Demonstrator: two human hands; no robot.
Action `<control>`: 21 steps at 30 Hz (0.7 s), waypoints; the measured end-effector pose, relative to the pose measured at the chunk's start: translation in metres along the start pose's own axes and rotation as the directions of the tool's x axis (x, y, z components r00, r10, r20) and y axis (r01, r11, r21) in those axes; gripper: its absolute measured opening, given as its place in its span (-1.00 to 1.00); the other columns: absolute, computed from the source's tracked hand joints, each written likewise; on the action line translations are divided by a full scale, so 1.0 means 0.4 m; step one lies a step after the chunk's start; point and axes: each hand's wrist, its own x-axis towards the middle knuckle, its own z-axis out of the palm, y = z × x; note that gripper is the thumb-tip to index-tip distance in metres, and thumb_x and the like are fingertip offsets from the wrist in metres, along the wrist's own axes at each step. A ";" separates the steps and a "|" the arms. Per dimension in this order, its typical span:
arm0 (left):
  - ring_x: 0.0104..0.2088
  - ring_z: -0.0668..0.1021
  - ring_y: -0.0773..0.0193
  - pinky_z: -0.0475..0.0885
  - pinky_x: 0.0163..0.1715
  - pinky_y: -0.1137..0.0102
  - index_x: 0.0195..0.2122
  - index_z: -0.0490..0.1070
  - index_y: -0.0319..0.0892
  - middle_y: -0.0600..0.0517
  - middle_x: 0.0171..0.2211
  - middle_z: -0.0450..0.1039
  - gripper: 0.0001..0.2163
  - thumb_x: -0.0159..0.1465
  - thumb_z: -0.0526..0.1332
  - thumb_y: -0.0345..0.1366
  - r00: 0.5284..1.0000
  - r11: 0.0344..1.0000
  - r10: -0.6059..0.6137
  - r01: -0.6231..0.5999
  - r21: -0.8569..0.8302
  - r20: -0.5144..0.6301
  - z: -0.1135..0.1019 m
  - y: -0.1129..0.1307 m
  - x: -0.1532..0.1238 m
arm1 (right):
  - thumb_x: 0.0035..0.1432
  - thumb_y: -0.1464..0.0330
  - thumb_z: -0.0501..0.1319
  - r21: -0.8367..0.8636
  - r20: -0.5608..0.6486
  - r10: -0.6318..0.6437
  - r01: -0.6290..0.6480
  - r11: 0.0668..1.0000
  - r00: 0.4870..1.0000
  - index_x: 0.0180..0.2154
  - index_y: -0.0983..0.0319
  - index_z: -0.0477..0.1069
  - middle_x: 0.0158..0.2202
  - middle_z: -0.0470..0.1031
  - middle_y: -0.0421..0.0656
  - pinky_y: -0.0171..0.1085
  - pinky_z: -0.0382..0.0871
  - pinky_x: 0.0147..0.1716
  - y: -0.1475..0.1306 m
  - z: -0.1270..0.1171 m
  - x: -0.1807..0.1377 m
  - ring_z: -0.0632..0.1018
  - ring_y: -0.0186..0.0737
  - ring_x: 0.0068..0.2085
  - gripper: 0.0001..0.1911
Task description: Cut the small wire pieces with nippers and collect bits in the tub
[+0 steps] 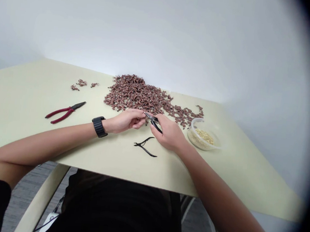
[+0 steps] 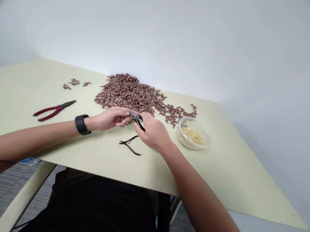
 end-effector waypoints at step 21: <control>-0.52 0.31 0.47 0.26 -0.42 0.44 -0.35 0.40 -0.28 0.03 -0.44 0.39 -0.65 0.37 0.22 -0.04 0.959 0.848 0.279 -0.226 0.480 -0.042 0.026 -0.003 -0.011 | 0.45 0.12 -0.04 0.249 0.013 0.136 -0.135 0.959 0.991 -0.14 0.18 0.27 -0.34 0.44 -0.18 -0.27 0.22 -0.32 -0.034 0.034 -0.002 0.45 -0.17 -0.35 -0.71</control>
